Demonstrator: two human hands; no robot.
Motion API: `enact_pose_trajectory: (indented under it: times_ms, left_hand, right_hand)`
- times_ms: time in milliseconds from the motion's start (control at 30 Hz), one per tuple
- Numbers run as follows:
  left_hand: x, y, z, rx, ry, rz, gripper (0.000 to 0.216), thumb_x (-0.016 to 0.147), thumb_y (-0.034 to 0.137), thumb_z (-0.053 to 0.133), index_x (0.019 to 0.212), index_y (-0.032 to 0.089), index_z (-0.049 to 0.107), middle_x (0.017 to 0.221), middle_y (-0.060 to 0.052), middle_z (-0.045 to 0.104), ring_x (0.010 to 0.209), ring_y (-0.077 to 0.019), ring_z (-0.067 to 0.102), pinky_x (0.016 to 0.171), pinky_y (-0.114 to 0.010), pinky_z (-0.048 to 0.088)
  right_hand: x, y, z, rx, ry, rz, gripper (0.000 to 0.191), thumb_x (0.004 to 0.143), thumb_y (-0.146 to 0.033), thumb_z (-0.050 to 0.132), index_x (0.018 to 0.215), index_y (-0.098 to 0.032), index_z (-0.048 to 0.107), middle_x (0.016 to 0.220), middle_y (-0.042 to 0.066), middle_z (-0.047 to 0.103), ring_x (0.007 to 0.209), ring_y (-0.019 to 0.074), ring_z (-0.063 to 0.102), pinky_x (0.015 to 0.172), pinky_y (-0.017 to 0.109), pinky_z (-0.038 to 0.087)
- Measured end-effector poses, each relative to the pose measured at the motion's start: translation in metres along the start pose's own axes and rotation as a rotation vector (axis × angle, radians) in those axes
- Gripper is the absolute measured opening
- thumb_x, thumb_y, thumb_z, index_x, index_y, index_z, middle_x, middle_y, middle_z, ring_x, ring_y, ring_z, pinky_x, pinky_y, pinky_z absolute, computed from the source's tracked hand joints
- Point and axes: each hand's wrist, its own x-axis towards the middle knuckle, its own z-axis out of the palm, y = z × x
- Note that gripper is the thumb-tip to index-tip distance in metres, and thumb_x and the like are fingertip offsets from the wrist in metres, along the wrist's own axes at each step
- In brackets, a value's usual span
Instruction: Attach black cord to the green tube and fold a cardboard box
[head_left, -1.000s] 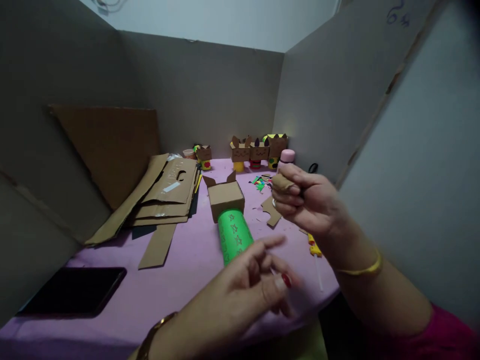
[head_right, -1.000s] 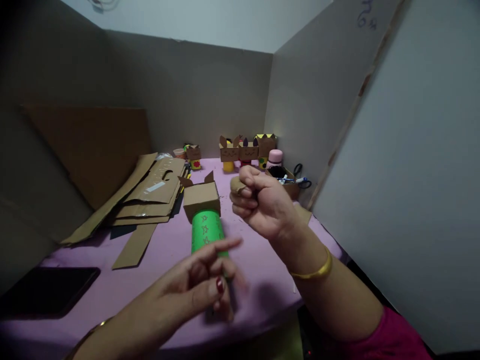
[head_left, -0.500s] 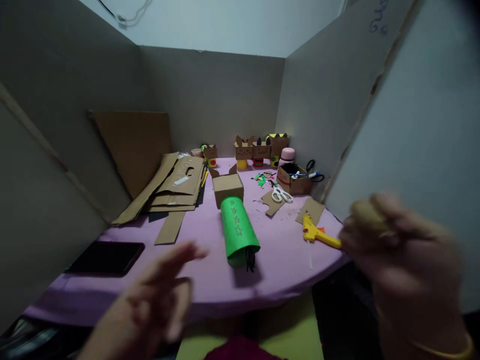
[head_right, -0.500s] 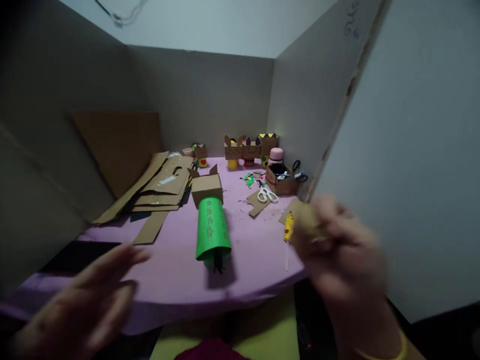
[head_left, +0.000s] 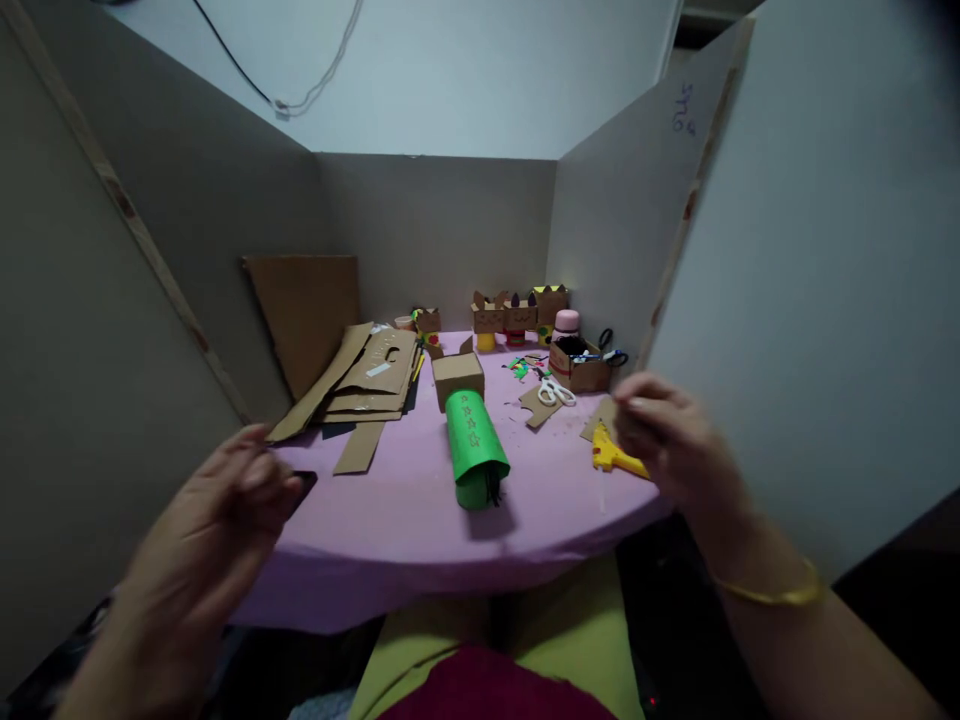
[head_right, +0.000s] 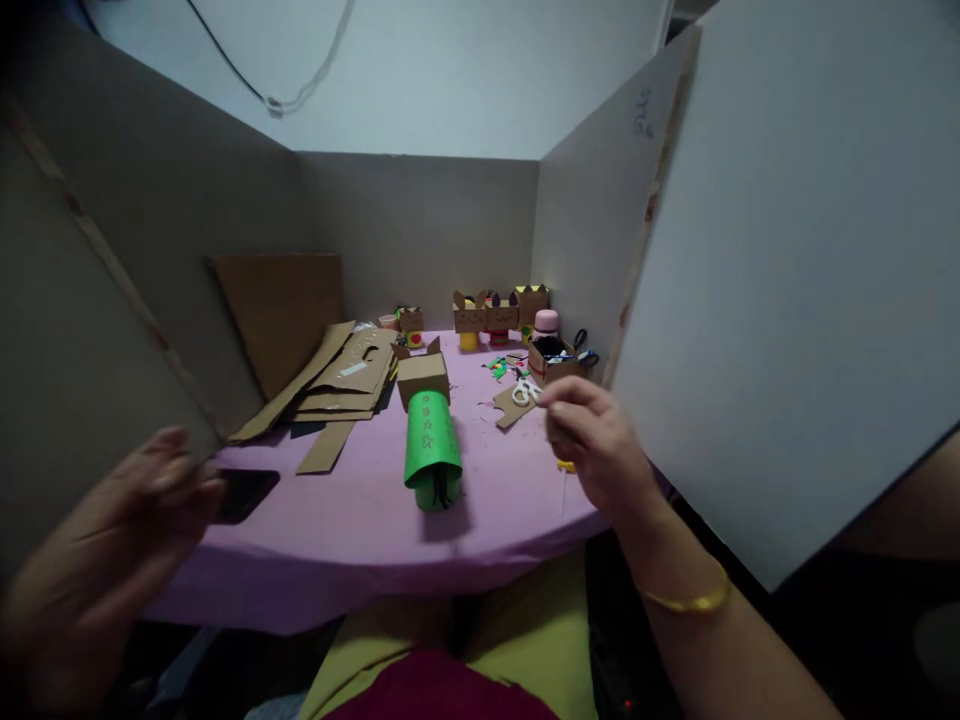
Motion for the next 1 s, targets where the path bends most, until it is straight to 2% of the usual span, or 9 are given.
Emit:
enact_pose_trajectory:
  times_ms: [100, 167, 267, 400, 533, 633, 767, 900, 1000]
  left_hand:
    - [0.023, -0.027, 0.030, 0.095, -0.141, -0.138, 0.041, 0.062, 0.034, 0.072, 0.100, 0.024, 0.061, 0.095, 0.002, 0.065, 0.084, -0.0114, 0.057, 0.068, -0.018, 0.046]
    - [0.034, -0.048, 0.048, 0.181, -0.278, -0.187, 0.048, 0.067, 0.039, 0.066, 0.112, 0.025, 0.055, 0.119, -0.005, 0.057, 0.104, -0.0186, 0.054, 0.077, -0.025, 0.045]
    - [0.049, -0.068, 0.069, 0.223, -0.344, -0.222, 0.051, 0.076, 0.042, 0.055, 0.123, 0.026, 0.044, 0.135, -0.009, 0.042, 0.120, -0.0225, 0.043, 0.092, -0.036, 0.038]
    - [0.069, -0.078, 0.085, 0.213, -0.391, -0.238, 0.051, 0.080, 0.041, 0.049, 0.127, 0.024, 0.039, 0.141, -0.011, 0.034, 0.126, -0.0231, 0.035, 0.098, -0.038, 0.031]
    - [0.076, -0.089, 0.086, 0.176, -0.446, -0.301, 0.056, 0.079, 0.043, 0.050, 0.130, 0.024, 0.036, 0.141, -0.011, 0.035, 0.125, -0.0231, 0.036, 0.096, -0.036, 0.033]
    - [0.075, -0.097, 0.079, 0.128, -0.437, -0.409, 0.057, 0.076, 0.043, 0.055, 0.128, 0.024, 0.039, 0.136, -0.011, 0.041, 0.120, -0.0232, 0.043, 0.091, -0.033, 0.038]
    - [0.079, -0.109, 0.065, 0.100, -0.445, -0.495, 0.060, 0.068, 0.048, 0.062, 0.119, 0.021, 0.048, 0.118, -0.012, 0.056, 0.102, -0.0249, 0.058, 0.082, -0.033, 0.043]
    - [0.093, -0.128, 0.048, 0.070, -0.440, -0.484, 0.058, 0.058, 0.051, 0.069, 0.107, 0.023, 0.057, 0.099, -0.009, 0.064, 0.085, -0.0235, 0.062, 0.069, -0.032, 0.044]
    - [0.102, -0.142, 0.038, 0.026, -0.417, -0.476, 0.054, 0.058, 0.050, 0.070, 0.104, 0.023, 0.058, 0.097, -0.009, 0.064, 0.079, -0.0214, 0.063, 0.064, -0.030, 0.044]
  right_hand:
    - [0.040, 0.048, 0.008, -0.245, -0.044, 0.104, 0.010, 0.066, -0.027, 0.063, 0.067, -0.017, 0.062, 0.053, -0.004, 0.051, 0.049, 0.0094, 0.041, 0.045, 0.021, 0.028]
    - [0.066, 0.076, 0.013, -0.296, -0.089, 0.147, 0.020, 0.065, -0.033, 0.067, 0.069, -0.014, 0.065, 0.062, 0.000, 0.057, 0.058, 0.0127, 0.048, 0.052, 0.024, 0.035]
    - [0.098, 0.108, 0.018, -0.313, -0.152, 0.217, 0.045, 0.062, -0.037, 0.071, 0.101, -0.015, 0.062, 0.088, 0.006, 0.062, 0.079, 0.0194, 0.054, 0.066, 0.030, 0.042]
    - [0.136, 0.137, 0.030, -0.251, -0.282, 0.280, 0.086, 0.058, -0.037, 0.075, 0.132, -0.018, 0.034, 0.131, 0.015, 0.040, 0.113, 0.0255, 0.043, 0.088, 0.038, 0.040]
    - [0.173, 0.156, 0.045, -0.147, -0.437, 0.296, 0.105, 0.056, -0.033, 0.078, 0.139, -0.021, 0.015, 0.141, 0.014, 0.028, 0.126, 0.0250, 0.032, 0.098, 0.040, 0.033]
    - [0.190, 0.161, 0.053, -0.067, -0.534, 0.279, 0.107, 0.053, -0.026, 0.079, 0.139, -0.021, 0.016, 0.140, 0.013, 0.033, 0.125, 0.0222, 0.035, 0.100, 0.037, 0.032]
    - [0.198, 0.157, 0.061, 0.002, -0.573, 0.235, 0.094, 0.051, -0.022, 0.079, 0.133, -0.019, 0.033, 0.131, 0.012, 0.047, 0.120, 0.0231, 0.041, 0.097, 0.038, 0.035]
    - [0.196, 0.148, 0.068, 0.026, -0.522, 0.203, 0.071, 0.050, -0.019, 0.077, 0.116, -0.016, 0.053, 0.113, 0.010, 0.061, 0.107, 0.0254, 0.052, 0.092, 0.040, 0.039]
    - [0.193, 0.142, 0.072, 0.033, -0.404, 0.177, 0.059, 0.051, -0.018, 0.077, 0.107, -0.016, 0.059, 0.105, 0.008, 0.065, 0.100, 0.0255, 0.056, 0.089, 0.040, 0.041]
